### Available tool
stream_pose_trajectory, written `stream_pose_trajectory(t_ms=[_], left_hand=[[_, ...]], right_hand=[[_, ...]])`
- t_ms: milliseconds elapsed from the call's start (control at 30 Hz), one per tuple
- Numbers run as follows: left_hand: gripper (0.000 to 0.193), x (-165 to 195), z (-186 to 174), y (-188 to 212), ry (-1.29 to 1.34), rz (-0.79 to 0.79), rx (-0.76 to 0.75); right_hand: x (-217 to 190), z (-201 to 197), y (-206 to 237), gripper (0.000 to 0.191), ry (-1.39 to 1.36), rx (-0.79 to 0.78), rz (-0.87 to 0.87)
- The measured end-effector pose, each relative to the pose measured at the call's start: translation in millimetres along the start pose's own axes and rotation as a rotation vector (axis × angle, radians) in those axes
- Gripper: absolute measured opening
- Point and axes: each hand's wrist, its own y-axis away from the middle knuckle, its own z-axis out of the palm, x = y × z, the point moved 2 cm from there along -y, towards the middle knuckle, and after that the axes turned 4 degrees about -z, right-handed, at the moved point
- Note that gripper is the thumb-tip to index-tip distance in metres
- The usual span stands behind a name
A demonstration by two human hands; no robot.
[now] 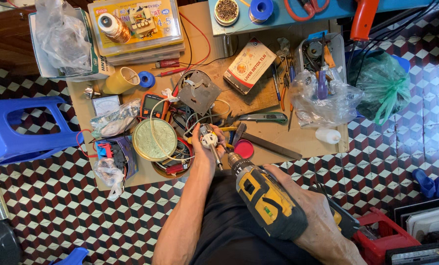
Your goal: The person disassembles a yellow handheld appliance, likely a hairdryer, using a cordless drill to remove screws. They then inspect the internal components and the power cord, manipulating the parts with their hands on a cluttered workbench.
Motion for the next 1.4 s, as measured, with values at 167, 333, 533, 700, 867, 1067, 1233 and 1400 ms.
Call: stream_pose_trajectory(t_ms=[167, 333, 533, 700, 867, 1067, 1233, 1400], left_hand=[[0.046, -1, -5, -6, 0.043, 0.029, -0.065], [0.048, -3, -3, 0, 0.045, -0.001, -0.059], [0.049, -11, 13, 18, -0.083, 0.024, -0.085], [0.049, -15, 27, 34, -0.045, -0.035, -0.068], [0.048, -17, 29, 33, 0.014, 0.044, 0.028], [0.047, -12, 26, 28, -0.077, 0.053, -0.150], [0.039, -12, 27, 27, 0.033, 0.075, -0.043], [0.036, -14, 31, 26, 0.089, 0.098, -0.048]], right_hand=[[16, 2, 2, 0.099, 0.077, -0.020, 0.096], [32, 9, 3, 0.088, 0.045, 0.066, -0.068], [43, 17, -6, 0.072, 0.034, 0.072, -0.099], [46, 20, -13, 0.083, 0.008, 0.059, 0.023], [47, 25, -20, 0.080, 0.042, 0.085, -0.107], [55, 29, -21, 0.071, 0.107, 0.062, -0.065], [56, 31, -17, 0.068, 0.157, 0.115, -0.237], [56, 31, -13, 0.082, 0.182, 0.110, -0.163]])
